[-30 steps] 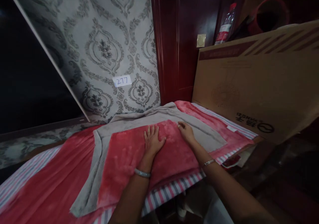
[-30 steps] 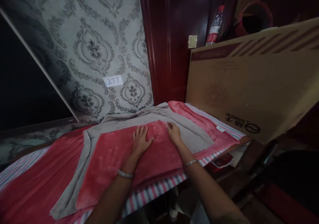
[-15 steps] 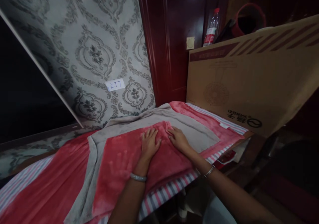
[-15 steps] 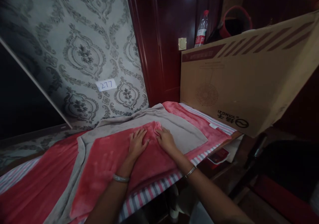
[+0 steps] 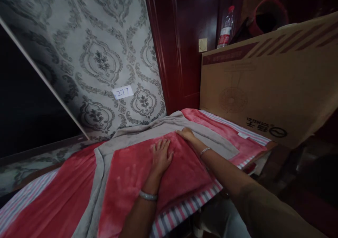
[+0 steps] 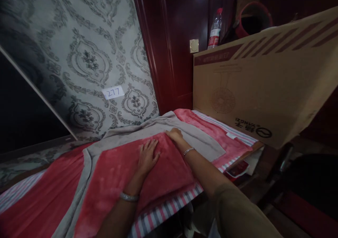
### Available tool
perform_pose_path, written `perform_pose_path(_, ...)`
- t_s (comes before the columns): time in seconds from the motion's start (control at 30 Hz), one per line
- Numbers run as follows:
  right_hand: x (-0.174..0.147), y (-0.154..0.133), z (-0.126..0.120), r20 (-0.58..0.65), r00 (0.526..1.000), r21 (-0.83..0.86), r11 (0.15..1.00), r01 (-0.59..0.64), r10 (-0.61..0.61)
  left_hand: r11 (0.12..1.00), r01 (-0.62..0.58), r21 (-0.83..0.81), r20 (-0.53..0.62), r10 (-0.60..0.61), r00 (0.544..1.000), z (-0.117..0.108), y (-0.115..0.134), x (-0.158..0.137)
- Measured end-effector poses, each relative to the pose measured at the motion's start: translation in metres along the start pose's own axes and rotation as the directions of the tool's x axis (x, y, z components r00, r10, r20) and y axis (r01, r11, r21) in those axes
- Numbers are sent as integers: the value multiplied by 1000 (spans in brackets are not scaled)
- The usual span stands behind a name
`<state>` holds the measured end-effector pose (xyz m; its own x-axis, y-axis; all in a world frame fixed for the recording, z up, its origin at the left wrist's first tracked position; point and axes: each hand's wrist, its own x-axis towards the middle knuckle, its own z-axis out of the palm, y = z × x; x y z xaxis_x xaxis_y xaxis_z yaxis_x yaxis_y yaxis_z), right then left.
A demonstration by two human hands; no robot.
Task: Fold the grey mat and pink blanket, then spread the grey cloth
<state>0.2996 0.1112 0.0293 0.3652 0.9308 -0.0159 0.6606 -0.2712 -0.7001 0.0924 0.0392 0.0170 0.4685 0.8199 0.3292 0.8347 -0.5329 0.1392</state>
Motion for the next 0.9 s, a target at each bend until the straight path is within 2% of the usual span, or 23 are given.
perform_pose_path(0.17,19,-6,15,44,997,-20,998,-60,61,1000,-22,-16,-6,21,1000,3,-2,-2)
perform_pose_path(0.37,12,8,26,38,998,-30,998,-54,55,997,-55,-49,22,56,998,2,-2,-2)
perform_pose_path(0.5,7,13,19,32,998,-43,998,-43,44,998,-39,-46,43,41,998,2,-1,-1)
perform_pose_path(0.7,11,1,1,-32,999,-96,995,10,-13,998,-46,-45,12,47,999,5,-2,-1)
perform_pose_path(0.9,10,-11,1,5,997,-148,986,-70,72,997,-58,-56,0,58,998,5,-3,-1)
